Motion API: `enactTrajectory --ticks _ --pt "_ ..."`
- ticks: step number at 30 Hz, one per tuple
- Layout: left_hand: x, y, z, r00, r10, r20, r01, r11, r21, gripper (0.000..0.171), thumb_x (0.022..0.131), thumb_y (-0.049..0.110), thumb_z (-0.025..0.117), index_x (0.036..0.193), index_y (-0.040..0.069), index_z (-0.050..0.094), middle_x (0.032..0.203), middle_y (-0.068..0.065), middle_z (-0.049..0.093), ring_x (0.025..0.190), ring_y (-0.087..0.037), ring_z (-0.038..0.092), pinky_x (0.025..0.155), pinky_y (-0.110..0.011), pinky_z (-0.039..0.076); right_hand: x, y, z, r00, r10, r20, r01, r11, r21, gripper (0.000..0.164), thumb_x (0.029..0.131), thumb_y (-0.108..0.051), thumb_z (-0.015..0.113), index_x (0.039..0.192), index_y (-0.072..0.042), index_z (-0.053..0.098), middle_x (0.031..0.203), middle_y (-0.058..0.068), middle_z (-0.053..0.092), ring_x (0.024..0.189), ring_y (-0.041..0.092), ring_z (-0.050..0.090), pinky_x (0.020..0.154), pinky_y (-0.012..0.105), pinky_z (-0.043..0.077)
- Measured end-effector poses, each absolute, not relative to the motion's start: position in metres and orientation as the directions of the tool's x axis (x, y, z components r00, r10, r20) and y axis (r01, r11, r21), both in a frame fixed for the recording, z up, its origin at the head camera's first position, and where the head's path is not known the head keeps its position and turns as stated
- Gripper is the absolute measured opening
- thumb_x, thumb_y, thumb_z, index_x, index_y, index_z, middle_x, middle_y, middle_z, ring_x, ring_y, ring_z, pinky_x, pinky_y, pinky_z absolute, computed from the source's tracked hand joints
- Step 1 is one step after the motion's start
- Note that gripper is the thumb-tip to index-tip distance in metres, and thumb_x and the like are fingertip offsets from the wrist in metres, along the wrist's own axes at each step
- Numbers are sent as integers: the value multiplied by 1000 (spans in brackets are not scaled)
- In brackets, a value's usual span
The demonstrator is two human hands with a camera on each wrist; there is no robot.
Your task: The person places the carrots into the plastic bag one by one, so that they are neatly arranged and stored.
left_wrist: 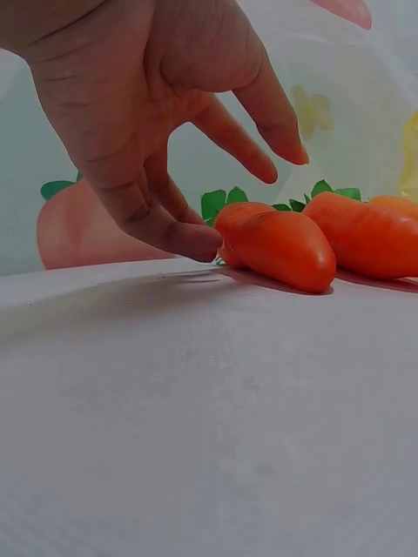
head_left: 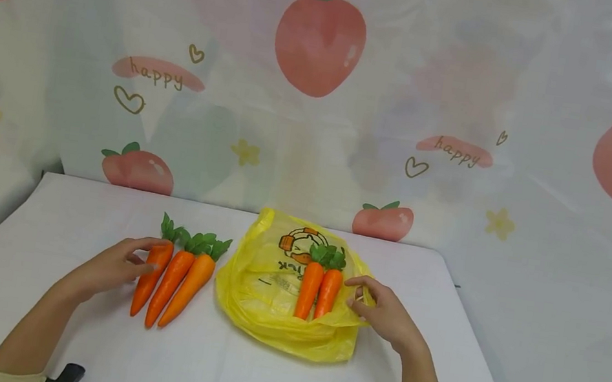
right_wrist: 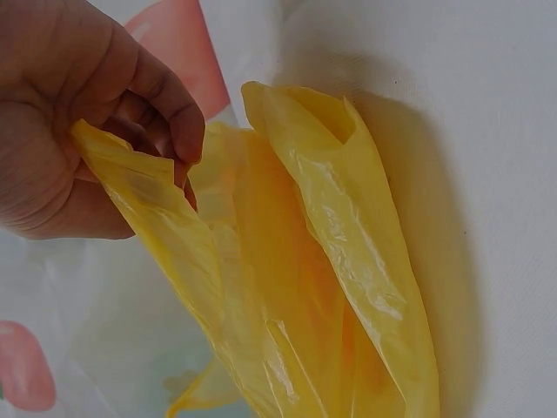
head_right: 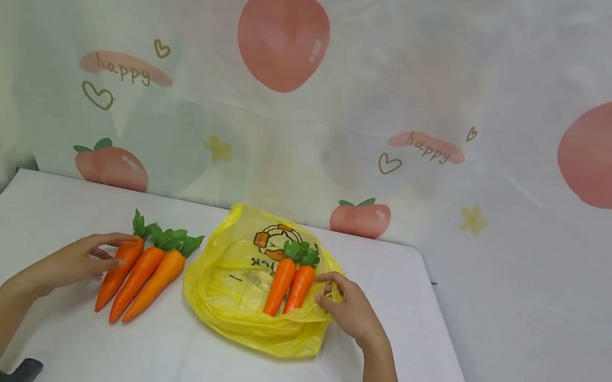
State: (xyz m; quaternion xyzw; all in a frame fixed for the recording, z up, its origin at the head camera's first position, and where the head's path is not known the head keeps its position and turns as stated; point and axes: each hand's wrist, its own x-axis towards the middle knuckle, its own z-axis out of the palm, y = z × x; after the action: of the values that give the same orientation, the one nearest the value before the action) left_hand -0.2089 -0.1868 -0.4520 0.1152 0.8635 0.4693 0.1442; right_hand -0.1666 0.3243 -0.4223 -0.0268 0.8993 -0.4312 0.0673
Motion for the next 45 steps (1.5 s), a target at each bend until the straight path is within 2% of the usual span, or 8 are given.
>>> enactTrajectory --ticks 5,10,18,26,36,45 --pt "-211 -186 -455 -925 351 -143 75 538 839 55 101 19 68 151 6 50 148 -26 45 118 -44 51 79 -46 57 -166 324 -423 -990 -107 -93 5 630 -777 31 100 -9 67 131 -7 65 106 10 55 109 30 50 78 34 51" --pt "-211 -186 -456 -916 371 -151 88 553 828 55 100 18 69 150 4 51 144 -28 46 112 -41 54 77 -46 57 -167 323 -424 -990 -105 -96 8 631 -775 31 100 -9 67 130 -9 66 110 9 56 114 32 49 84 35 52" --pt "-210 -183 -460 -920 374 -115 141 592 794 52 96 13 73 145 5 57 136 -28 47 106 -36 53 72 -40 56 -167 323 -423 -989 -114 -92 1 624 -782 31 99 -9 68 131 -7 65 105 10 54 104 28 51 73 32 51" --pt "-210 -184 -463 -934 346 -83 157 609 777 55 92 9 77 143 6 59 133 -26 50 107 -37 53 70 -38 56 -167 324 -424 -989 -115 -91 0 622 -783 31 100 -9 67 130 -7 65 105 10 53 105 28 51 74 32 51" --pt "-208 -184 -459 -947 308 -88 120 596 794 55 91 5 77 143 6 58 139 -33 44 113 -49 57 76 -46 61 -167 323 -424 -989 -110 -94 5 626 -780 31 99 -9 68 130 -7 66 105 10 54 104 28 51 75 33 52" --pt "-209 -183 -458 -952 295 -86 116 605 787 54 93 5 76 144 7 58 140 -32 42 115 -50 55 76 -46 61 -167 323 -425 -990 -112 -90 0 625 -781 31 99 -10 67 131 -7 65 105 10 54 104 28 51 75 33 53"
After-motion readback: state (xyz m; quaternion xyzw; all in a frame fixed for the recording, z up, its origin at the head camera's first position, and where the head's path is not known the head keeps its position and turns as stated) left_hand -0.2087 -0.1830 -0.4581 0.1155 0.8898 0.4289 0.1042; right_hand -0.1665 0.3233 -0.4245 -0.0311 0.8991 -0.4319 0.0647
